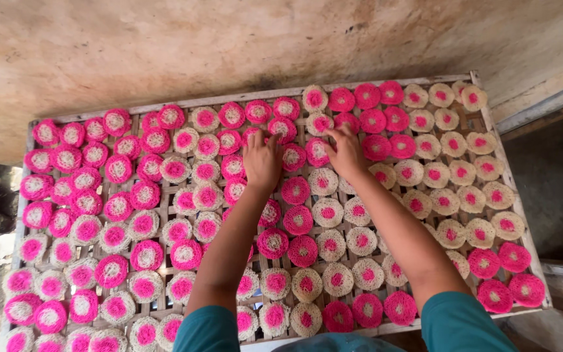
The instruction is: The person carries a large metal tray filled with pink and beige circular incense cakes and places it on the ground. They then use both hands to adjust and align the incense cakes into neat rows on the tray. Finally, the person lifts the tray and walks away.
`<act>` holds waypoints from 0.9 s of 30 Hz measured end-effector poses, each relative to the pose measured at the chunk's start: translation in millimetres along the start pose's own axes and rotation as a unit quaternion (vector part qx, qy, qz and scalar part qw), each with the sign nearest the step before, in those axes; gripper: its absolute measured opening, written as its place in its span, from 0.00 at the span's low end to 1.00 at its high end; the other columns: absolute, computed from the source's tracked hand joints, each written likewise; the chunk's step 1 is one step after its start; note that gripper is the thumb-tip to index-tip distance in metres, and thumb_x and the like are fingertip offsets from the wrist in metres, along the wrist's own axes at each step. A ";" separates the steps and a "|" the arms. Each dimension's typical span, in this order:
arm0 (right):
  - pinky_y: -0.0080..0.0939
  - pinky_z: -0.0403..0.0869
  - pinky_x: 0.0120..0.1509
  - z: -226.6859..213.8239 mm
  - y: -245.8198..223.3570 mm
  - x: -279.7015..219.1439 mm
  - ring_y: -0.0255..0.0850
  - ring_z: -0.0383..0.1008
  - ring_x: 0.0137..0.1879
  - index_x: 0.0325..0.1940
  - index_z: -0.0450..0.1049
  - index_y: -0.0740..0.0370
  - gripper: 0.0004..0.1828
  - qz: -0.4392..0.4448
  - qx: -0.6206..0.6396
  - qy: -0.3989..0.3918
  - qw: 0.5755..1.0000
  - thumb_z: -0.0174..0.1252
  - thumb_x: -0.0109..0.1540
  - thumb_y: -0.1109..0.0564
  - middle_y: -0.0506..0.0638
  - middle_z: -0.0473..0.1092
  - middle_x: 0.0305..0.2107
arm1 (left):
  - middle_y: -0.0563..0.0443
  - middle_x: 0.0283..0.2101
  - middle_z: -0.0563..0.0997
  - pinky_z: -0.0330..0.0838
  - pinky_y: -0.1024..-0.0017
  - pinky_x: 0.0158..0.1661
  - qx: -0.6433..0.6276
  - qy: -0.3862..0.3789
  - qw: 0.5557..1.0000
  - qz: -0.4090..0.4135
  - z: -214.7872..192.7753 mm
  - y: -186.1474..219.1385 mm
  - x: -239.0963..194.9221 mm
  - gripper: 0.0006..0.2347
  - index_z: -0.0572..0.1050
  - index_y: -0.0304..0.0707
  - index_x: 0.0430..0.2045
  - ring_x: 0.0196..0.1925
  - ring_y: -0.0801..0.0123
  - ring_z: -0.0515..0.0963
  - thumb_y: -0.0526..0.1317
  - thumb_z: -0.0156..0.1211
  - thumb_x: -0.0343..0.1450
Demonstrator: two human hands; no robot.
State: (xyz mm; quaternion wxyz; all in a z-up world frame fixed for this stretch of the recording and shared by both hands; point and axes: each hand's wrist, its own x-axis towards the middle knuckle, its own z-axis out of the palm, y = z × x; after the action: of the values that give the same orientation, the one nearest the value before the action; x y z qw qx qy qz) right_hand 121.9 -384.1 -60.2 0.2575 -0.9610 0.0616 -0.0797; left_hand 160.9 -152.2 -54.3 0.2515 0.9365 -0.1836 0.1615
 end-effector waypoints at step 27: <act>0.41 0.79 0.54 -30.2 -14.6 -81.8 0.42 0.75 0.50 0.39 0.71 0.61 0.05 -0.234 -0.066 -0.006 0.970 0.61 0.61 0.63 0.50 0.72 0.40 | 0.48 0.38 0.81 0.76 0.60 0.39 -0.073 -0.075 0.993 0.051 -25.5 16.3 -38.5 0.07 0.81 0.46 0.39 0.39 0.57 0.81 0.43 0.59 0.73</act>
State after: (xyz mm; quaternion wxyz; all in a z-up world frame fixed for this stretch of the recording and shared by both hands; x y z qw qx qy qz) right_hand 37.3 -373.1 -36.9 0.1676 -0.9642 -0.1613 -0.1275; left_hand 114.7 -141.7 -41.9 0.2966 0.9143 -0.2607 0.0898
